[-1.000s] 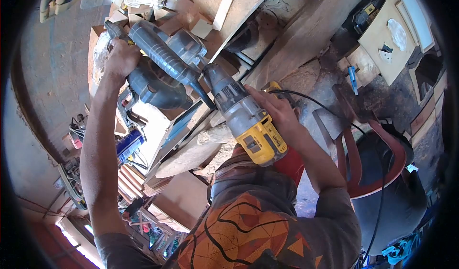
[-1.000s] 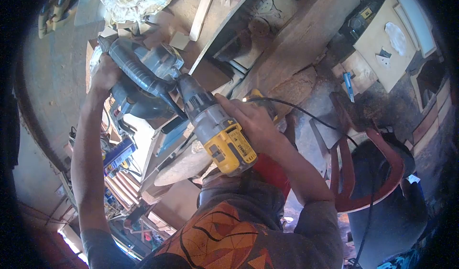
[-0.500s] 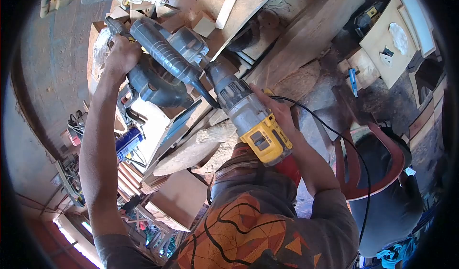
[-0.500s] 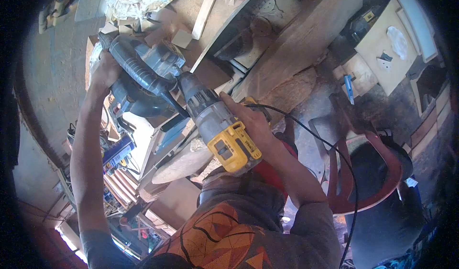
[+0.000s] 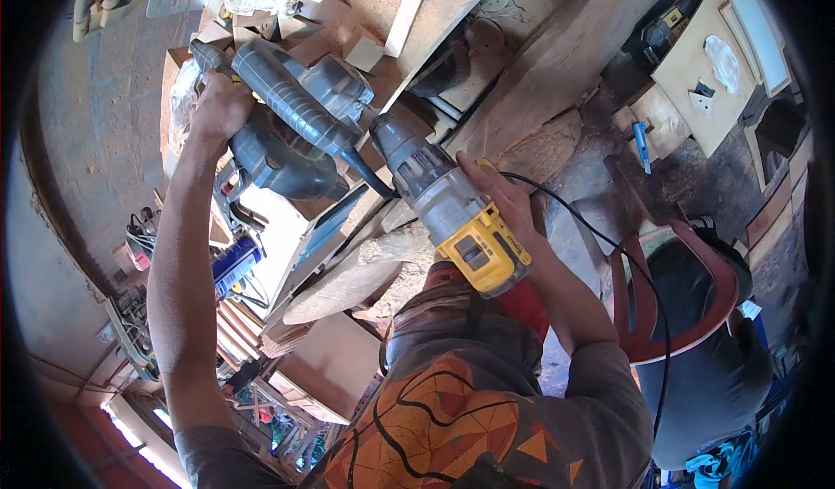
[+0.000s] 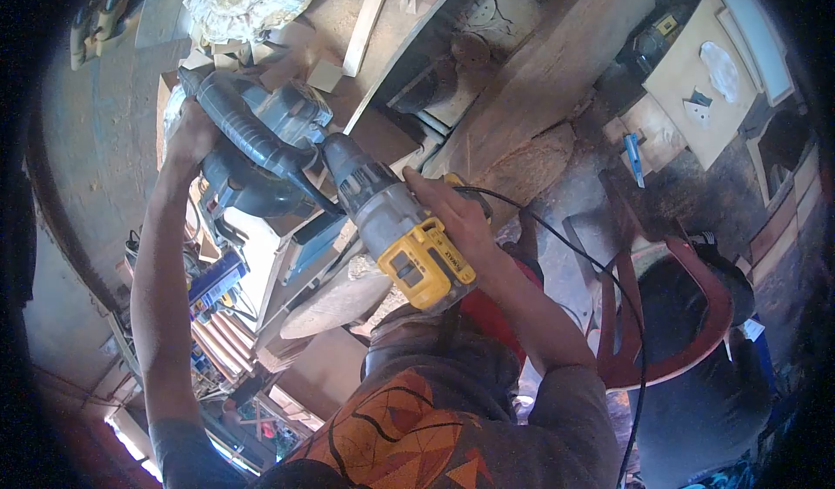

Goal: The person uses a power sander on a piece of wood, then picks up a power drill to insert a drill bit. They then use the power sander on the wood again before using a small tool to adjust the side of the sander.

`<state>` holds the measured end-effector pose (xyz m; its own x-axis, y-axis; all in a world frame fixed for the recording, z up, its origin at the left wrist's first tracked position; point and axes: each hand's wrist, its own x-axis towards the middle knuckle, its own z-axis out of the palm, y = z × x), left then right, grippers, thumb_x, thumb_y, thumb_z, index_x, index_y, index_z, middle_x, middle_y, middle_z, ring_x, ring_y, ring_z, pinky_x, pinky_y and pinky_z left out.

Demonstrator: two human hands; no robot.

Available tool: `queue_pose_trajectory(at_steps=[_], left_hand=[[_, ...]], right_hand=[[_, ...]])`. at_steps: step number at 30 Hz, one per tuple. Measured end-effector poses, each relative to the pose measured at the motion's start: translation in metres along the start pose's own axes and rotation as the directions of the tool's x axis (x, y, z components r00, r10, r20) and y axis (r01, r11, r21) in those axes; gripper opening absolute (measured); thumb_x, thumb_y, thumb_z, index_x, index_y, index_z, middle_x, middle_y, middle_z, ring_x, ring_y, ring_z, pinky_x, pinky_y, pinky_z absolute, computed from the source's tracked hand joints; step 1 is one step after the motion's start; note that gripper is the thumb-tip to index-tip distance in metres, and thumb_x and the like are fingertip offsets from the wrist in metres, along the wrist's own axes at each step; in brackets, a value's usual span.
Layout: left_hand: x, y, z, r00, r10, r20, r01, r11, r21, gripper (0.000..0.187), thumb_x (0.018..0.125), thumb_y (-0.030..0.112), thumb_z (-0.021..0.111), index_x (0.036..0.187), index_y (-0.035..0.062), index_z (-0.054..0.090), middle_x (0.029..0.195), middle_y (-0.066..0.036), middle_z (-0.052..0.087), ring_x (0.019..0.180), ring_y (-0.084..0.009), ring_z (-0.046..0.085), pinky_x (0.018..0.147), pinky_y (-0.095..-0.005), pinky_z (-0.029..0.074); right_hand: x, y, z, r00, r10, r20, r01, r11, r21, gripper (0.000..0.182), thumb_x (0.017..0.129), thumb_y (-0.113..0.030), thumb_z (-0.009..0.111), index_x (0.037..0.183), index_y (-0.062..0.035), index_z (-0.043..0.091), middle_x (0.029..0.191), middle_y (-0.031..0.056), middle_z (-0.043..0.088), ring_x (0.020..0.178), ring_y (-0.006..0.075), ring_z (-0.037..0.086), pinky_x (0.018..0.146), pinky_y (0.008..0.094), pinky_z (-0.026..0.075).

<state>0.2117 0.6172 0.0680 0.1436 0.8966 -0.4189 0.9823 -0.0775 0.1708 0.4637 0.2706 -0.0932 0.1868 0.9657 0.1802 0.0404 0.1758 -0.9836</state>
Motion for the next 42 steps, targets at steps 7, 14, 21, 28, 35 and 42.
queue_pose_trajectory(at_steps=[7, 14, 21, 28, 35, 42], left_hand=[[0.034, -0.055, 0.000, 0.989, 0.142, -0.035, -0.134, 0.975, 0.180, 0.029, 0.090, 0.021, 0.065, 0.108, -0.0013, 0.070, 0.101, -0.015, 0.073, 0.092, -0.0217, 0.067, 0.082, -0.0393, 0.052], [0.033, -0.042, 0.004, 0.990, 0.097, -0.106, -0.071, 0.972, 0.223, 0.031, 0.090, 0.022, 0.067, 0.112, 0.0000, 0.070, 0.105, -0.015, 0.073, 0.097, -0.0225, 0.067, 0.085, -0.0382, 0.052], [0.027, -0.031, 0.009, 0.987, -0.002, -0.162, 0.034, 0.980, 0.194, 0.030, 0.091, 0.023, 0.067, 0.112, 0.0016, 0.073, 0.105, -0.014, 0.075, 0.098, -0.0218, 0.068, 0.085, -0.0387, 0.053], [0.053, -0.070, 0.007, 0.979, 0.109, -0.170, -0.071, 0.975, 0.211, 0.028, 0.090, 0.020, 0.068, 0.110, 0.0015, 0.073, 0.102, -0.012, 0.075, 0.095, -0.0205, 0.068, 0.082, -0.0387, 0.054], [0.033, -0.041, 0.009, 0.969, 0.141, -0.204, -0.093, 0.969, 0.228, 0.025, 0.088, 0.016, 0.069, 0.107, -0.0007, 0.073, 0.100, -0.012, 0.074, 0.091, -0.0198, 0.067, 0.079, -0.0377, 0.054], [0.023, -0.028, 0.008, 0.990, 0.090, -0.107, -0.075, 0.988, 0.136, 0.028, 0.090, 0.014, 0.067, 0.115, 0.0013, 0.070, 0.104, -0.010, 0.071, 0.092, -0.0183, 0.066, 0.078, -0.0357, 0.053]], right_hand=[[-0.020, -0.004, 0.023, 0.875, 0.475, -0.093, -0.429, 0.850, 0.305, 0.059, 0.092, -0.025, 0.076, 0.144, -0.0066, 0.055, 0.120, 0.0149, 0.070, 0.104, 0.0262, 0.071, 0.088, 0.0405, 0.059], [-0.039, -0.006, 0.026, 0.865, 0.485, 0.127, -0.500, 0.855, 0.140, 0.035, 0.092, -0.024, 0.077, 0.121, -0.0085, 0.065, 0.109, 0.0044, 0.070, 0.098, 0.0180, 0.066, 0.084, 0.0364, 0.054], [-0.039, -0.016, 0.031, 0.973, 0.231, -0.021, -0.231, 0.973, -0.012, 0.029, 0.095, -0.019, 0.074, 0.120, -0.0075, 0.066, 0.109, 0.0051, 0.070, 0.096, 0.0175, 0.066, 0.082, 0.0347, 0.054], [-0.034, -0.020, 0.025, 0.950, 0.312, -0.027, -0.295, 0.920, 0.259, 0.022, 0.097, -0.016, 0.072, 0.116, -0.0065, 0.067, 0.104, 0.0010, 0.069, 0.091, 0.0119, 0.064, 0.080, 0.0317, 0.054], [-0.024, -0.033, 0.019, 0.748, 0.649, 0.141, -0.652, 0.678, 0.340, 0.018, 0.090, -0.021, 0.078, 0.102, -0.0094, 0.071, 0.097, 0.0033, 0.069, 0.085, 0.0186, 0.067, 0.077, 0.0364, 0.054], [-0.034, -0.020, 0.025, 0.880, 0.473, 0.055, -0.460, 0.816, 0.349, 0.031, 0.102, -0.012, 0.064, 0.132, -0.0052, 0.064, 0.093, 0.0003, 0.066, 0.080, 0.0086, 0.059, 0.072, 0.0272, 0.052]])
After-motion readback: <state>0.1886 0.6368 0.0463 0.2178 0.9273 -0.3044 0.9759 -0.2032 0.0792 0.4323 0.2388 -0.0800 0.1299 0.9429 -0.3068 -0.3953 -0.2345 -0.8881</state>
